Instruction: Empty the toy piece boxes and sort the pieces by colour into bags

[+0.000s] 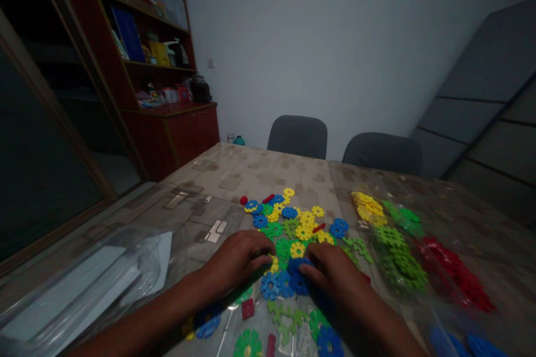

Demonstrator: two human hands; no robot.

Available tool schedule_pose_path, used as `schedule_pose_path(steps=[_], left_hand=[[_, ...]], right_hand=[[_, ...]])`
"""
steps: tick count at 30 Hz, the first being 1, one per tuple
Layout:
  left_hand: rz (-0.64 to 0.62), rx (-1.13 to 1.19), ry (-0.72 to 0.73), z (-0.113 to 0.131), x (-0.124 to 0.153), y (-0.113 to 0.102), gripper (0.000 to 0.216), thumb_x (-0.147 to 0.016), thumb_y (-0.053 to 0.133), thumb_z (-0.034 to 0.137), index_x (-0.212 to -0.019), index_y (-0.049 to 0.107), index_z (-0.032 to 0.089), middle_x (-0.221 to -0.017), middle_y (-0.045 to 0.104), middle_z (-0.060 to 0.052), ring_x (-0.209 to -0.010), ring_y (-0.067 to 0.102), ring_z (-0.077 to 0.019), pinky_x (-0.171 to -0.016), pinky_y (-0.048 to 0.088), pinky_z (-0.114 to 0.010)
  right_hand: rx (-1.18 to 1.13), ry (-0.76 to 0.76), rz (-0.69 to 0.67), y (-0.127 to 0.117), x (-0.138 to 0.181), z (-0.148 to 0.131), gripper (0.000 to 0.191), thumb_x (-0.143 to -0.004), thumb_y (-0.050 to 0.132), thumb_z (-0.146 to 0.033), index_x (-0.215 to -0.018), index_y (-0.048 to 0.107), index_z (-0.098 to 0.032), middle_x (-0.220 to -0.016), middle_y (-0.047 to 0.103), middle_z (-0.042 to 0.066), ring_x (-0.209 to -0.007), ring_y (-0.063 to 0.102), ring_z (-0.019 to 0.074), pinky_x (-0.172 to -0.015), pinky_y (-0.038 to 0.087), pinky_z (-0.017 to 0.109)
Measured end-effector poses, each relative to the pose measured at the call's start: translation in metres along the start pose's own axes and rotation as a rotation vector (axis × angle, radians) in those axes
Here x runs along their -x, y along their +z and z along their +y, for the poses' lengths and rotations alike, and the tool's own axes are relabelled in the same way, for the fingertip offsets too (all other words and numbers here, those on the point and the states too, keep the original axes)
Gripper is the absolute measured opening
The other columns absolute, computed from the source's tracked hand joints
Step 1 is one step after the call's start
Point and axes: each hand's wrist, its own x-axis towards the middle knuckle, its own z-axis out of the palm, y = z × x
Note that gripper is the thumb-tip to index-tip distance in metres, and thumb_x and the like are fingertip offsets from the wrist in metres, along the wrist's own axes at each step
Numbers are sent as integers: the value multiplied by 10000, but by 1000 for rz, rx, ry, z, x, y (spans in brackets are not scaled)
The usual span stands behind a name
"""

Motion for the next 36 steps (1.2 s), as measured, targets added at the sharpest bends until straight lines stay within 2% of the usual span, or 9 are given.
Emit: schedule_pose_path(steps=[6,11,14,17,22,25,30,33,36], left_hand=[[9,-43,42,-2,2,1,136,-922,586,139,-960,696,209,-920,709,-27,-911,628,-214,-807,445,-317],[14,-47,-24,-4,1,-1,177,-917,547,121,-995,677,211,-981,697,-40,-928,633,-213,-825,465,-316],[9,-87,-45,-4,1,-1,182,-921,522,116,-987,669,201,-976,685,-50,-938,627,-224,-840,468,-329],[60,-37,12,-2,2,0,154,-948,527,164,-1028,653,201,-1029,666,-59,-987,612,-222,-881,460,-334],[-24,61,64,3,5,1,118,-970,556,219,-1038,653,223,-1003,674,-32,-952,625,-200,-856,467,-320],[-107,2,110,5,7,2,145,-938,603,187,-1073,637,227,-1037,671,-37,-982,615,-216,-865,465,-330],[-292,-75,168,12,9,3,236,-825,707,106,-1007,620,226,-1038,659,-24,-959,615,-220,-820,471,-300],[-324,-96,140,15,9,2,298,-787,703,58,-1010,610,232,-1072,640,-22,-969,613,-224,-820,470,-302],[-334,-106,116,14,10,3,296,-810,662,46,-1027,610,241,-1084,623,-19,-981,610,-221,-825,467,-303]], right_hand=[[5,-44,-100,6,11,-12,80,-863,643,-245,-795,643,-203,-807,682,41,-714,568,185,-616,294,292],[-57,-64,-129,2,13,-16,79,-856,645,-237,-787,628,-202,-760,666,15,-674,544,163,-586,265,282],[-79,-45,-107,1,10,-12,99,-871,636,-237,-784,611,-195,-750,654,11,-664,533,155,-583,264,280],[-81,-24,-62,1,6,-9,125,-885,630,-252,-782,593,-189,-746,648,10,-660,529,152,-580,269,276],[-109,-32,22,-4,7,-13,166,-875,646,-207,-734,559,-199,-690,622,-4,-618,508,139,-562,269,272],[-100,-47,64,-22,12,-17,168,-894,622,-242,-741,560,-207,-687,618,-4,-614,527,146,-558,288,271],[-48,-3,164,-82,30,-4,144,-888,566,-309,-764,580,-237,-685,653,2,-613,596,170,-571,378,278],[3,80,265,-116,55,27,268,-851,544,-494,-738,612,-260,-661,668,27,-580,616,205,-554,427,317],[41,217,353,-136,96,74,342,-776,572,-613,-773,691,-292,-719,720,84,-602,662,257,-556,476,373]])
